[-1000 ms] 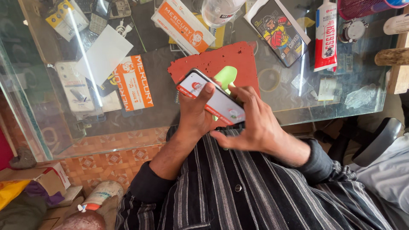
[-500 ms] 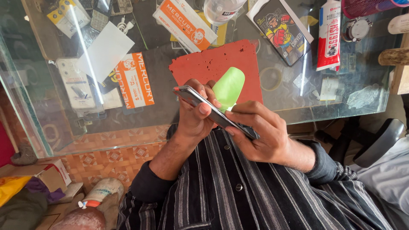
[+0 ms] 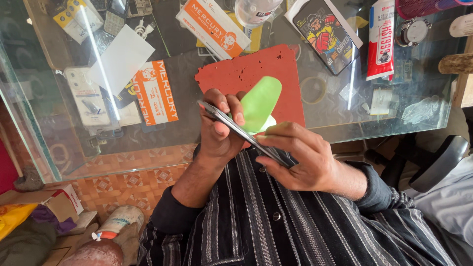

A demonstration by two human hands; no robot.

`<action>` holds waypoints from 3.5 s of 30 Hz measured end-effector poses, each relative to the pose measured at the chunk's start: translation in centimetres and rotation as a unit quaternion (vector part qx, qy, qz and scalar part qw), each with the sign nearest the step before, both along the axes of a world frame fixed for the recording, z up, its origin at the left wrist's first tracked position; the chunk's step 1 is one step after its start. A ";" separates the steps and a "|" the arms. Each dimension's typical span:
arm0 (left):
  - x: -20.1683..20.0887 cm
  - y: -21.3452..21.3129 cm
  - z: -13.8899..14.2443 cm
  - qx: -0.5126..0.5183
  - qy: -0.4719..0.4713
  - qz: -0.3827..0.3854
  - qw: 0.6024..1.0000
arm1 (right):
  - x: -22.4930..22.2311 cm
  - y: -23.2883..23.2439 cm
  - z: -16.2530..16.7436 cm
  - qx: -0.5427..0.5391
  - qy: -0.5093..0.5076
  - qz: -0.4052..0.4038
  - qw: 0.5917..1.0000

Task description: The person applies glue from a tube onto the back of a disassembled smartphone resting on a red mat, then presses the phone parts together and wipes the device with a green cloth. They handle a small tool, pick up the phone, and press and test the screen with their fingers.

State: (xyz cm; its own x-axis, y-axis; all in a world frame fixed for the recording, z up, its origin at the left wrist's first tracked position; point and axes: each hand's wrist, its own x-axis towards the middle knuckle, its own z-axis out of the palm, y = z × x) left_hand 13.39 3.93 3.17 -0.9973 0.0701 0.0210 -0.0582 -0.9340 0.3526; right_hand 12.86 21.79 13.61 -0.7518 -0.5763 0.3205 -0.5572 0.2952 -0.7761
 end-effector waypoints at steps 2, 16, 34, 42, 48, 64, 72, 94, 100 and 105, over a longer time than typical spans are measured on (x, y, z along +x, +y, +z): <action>0.0 -0.1 0.3 -0.003 0.007 0.001 1.000 | -0.1 0.0 0.1 0.007 0.033 0.027 0.999; 0.5 0.3 0.9 -0.008 0.006 -0.022 1.000 | -0.7 0.2 1.5 0.056 0.104 0.095 0.988; -0.7 -3.3 2.7 -0.320 0.180 0.092 0.925 | 0.0 1.5 -0.6 0.021 0.038 -0.040 0.998; -1.1 -5.4 6.5 -0.535 0.309 0.134 0.775 | -0.5 2.4 -0.3 0.029 0.075 -0.027 0.996; -0.9 -4.9 7.4 -0.564 0.320 0.134 0.749 | -0.3 2.5 -0.1 0.043 0.078 -0.023 0.996; 1.8 -0.2 2.1 -0.169 -0.021 0.087 0.981 | 1.5 0.6 -0.9 -0.003 -0.009 -0.020 1.000; 1.7 0.0 2.2 -0.123 0.016 0.032 0.992 | 0.7 1.1 0.4 0.024 0.054 0.069 0.996; 1.8 -0.1 3.1 -0.124 -0.026 -0.006 0.992 | 0.7 1.1 0.9 -0.179 -0.210 0.049 0.960; 1.6 -0.3 3.0 -0.124 0.012 -0.038 0.992 | 1.6 1.9 0.2 -0.270 -0.517 0.056 0.811; 1.3 -0.2 3.1 -0.114 -0.003 -0.050 0.992 | 1.8 2.1 -0.7 -0.254 -0.516 0.032 0.817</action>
State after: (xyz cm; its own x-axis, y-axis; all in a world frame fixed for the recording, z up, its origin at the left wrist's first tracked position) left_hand 14.70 3.70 6.25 -0.9853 0.1703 -0.0136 -0.1493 -0.8194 0.5534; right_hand 14.69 23.91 12.93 -0.7460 -0.6148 -0.2560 0.4707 -0.2149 -0.8557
